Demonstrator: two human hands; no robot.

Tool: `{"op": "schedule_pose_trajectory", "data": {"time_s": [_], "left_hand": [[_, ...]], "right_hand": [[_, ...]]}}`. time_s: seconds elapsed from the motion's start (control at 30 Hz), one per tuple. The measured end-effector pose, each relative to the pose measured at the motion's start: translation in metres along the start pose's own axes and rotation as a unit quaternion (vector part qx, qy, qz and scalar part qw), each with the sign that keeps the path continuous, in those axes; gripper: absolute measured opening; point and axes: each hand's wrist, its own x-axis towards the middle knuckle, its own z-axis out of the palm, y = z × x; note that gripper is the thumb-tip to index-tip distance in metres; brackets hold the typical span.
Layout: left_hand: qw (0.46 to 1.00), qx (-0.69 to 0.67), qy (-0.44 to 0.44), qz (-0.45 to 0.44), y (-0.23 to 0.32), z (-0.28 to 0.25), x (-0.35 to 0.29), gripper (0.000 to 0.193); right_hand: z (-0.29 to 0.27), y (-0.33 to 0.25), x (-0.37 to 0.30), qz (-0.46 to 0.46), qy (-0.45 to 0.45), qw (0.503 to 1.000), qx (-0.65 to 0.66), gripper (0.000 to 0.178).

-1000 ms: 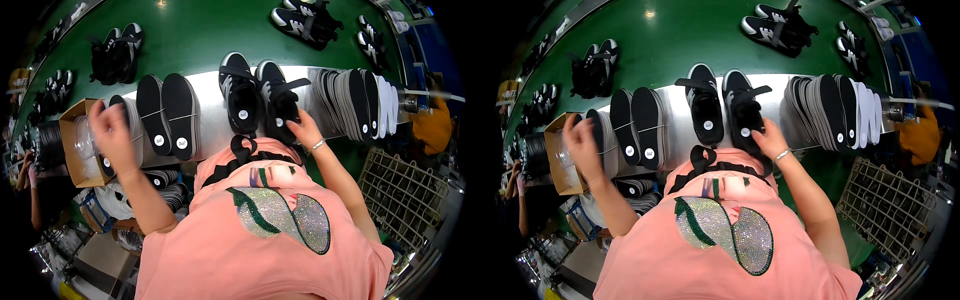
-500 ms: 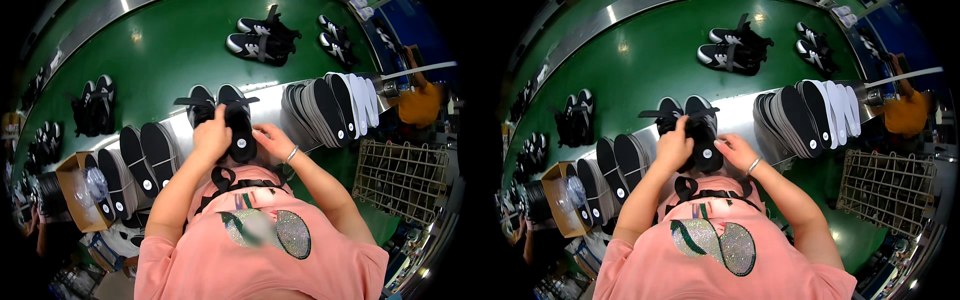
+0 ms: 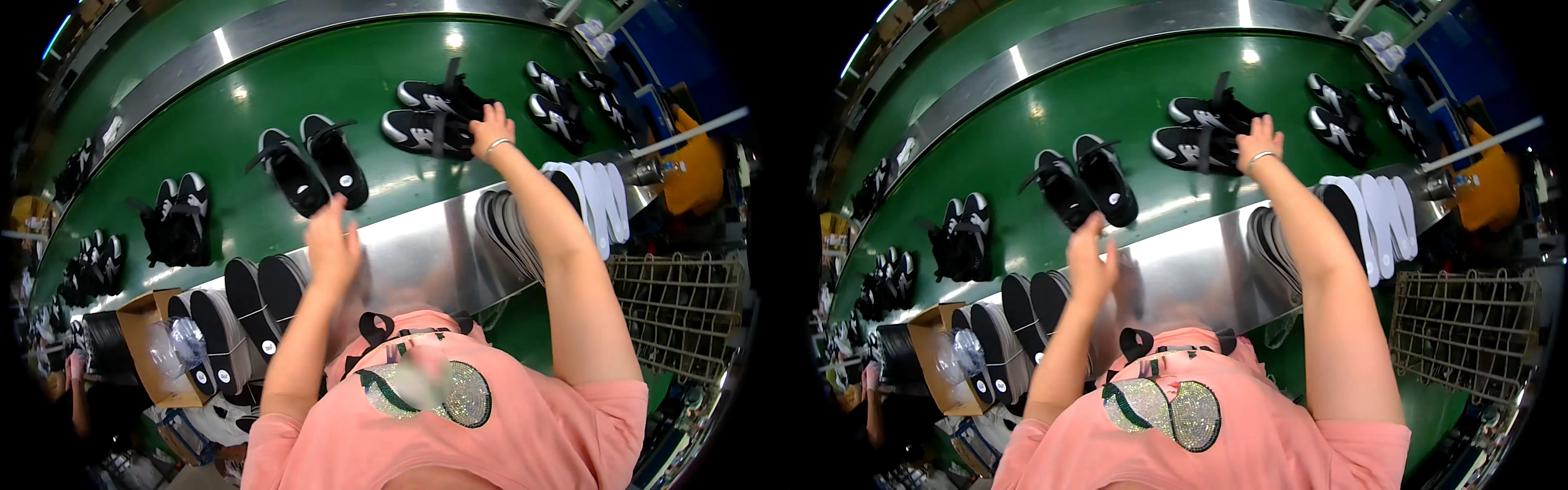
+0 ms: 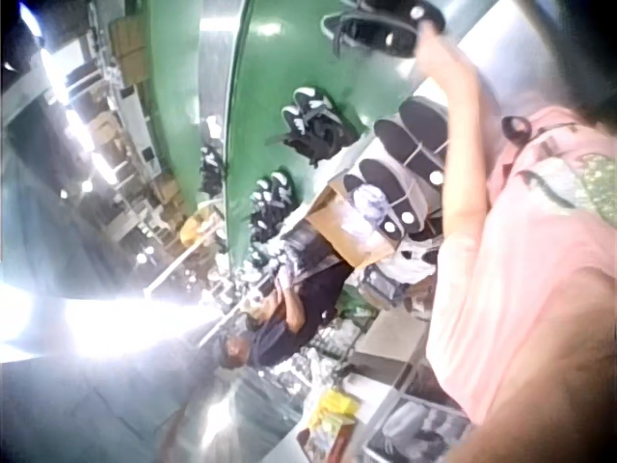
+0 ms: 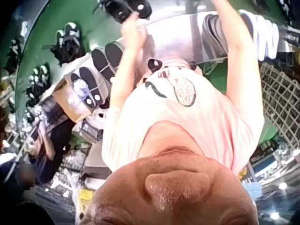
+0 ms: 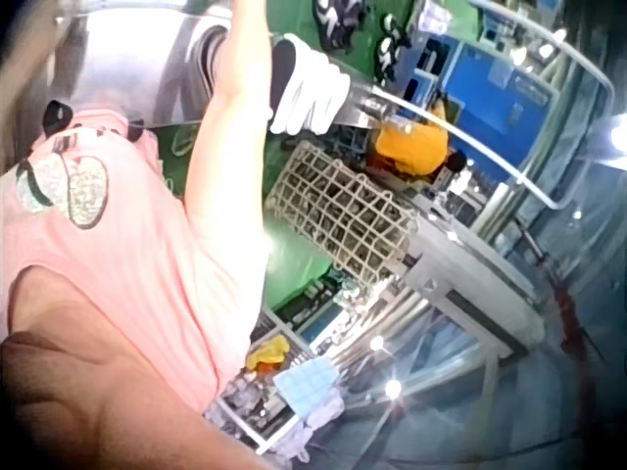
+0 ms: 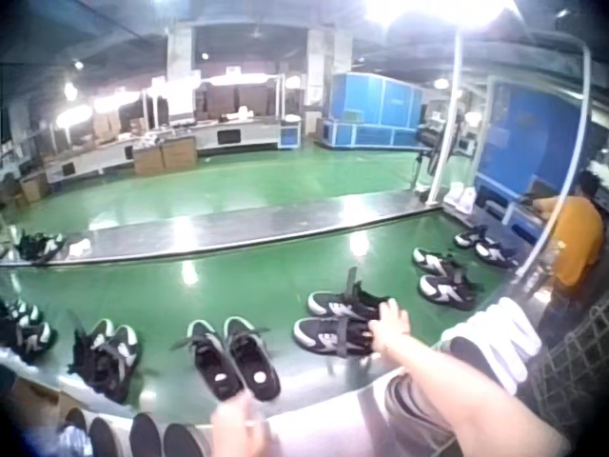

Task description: The person fastens the straps of several black and white shoes on a conveyor belt, then moves to a bag on the floor to retrieve and organize additional shoe components.

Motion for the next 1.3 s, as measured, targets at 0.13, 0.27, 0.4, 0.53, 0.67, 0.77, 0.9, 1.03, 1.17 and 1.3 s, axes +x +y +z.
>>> {"op": "schedule_pose_trajectory", "data": {"time_s": [0.13,0.27,0.4,0.53,0.67,0.77,0.9,1.03,1.17,1.3], "left_hand": [[0.977,-0.105,-0.168,-0.084,0.016,0.014,-0.061,0.033],[0.952,-0.149,-0.243,-0.113,0.024,0.012,-0.066,0.031],[0.909,-0.251,-0.258,-0.210,0.023,0.016,-0.051,0.028],[0.830,-0.393,-0.244,-0.311,0.019,0.025,-0.037,0.033],[0.899,-0.337,-0.191,-0.205,0.040,0.033,-0.025,0.047],[0.980,-0.168,-0.094,-0.054,0.050,0.049,-0.041,0.069],[0.955,-0.081,-0.240,-0.151,0.067,0.040,-0.048,0.081],[0.977,-0.062,-0.170,-0.114,0.073,0.041,-0.041,0.072],[0.977,0.028,-0.209,-0.044,0.076,0.046,-0.021,0.062],[0.969,-0.015,-0.222,0.109,0.065,0.055,-0.015,0.037]], "right_hand": [[0.012,0.016,0.024,-0.068,-0.089,0.993,-0.038,0.032],[0.011,0.012,0.029,-0.087,-0.086,0.991,-0.061,0.041],[0.001,-0.007,0.028,-0.108,-0.134,0.985,-0.002,0.039],[-0.043,-0.052,-0.046,-0.131,-0.118,0.984,0.031,0.041],[-0.041,-0.065,-0.137,-0.173,-0.142,0.973,0.060,0.037],[-0.018,-0.066,-0.196,-0.175,-0.094,0.976,0.087,0.031],[-0.002,-0.051,-0.234,-0.191,-0.082,0.967,0.147,0.044],[-0.022,-0.011,-0.244,-0.160,0.046,0.960,0.227,0.040],[-0.011,0.059,-0.223,-0.057,0.213,0.955,0.197,0.035],[0.010,0.089,-0.214,0.094,0.094,0.973,0.188,0.044]]}}
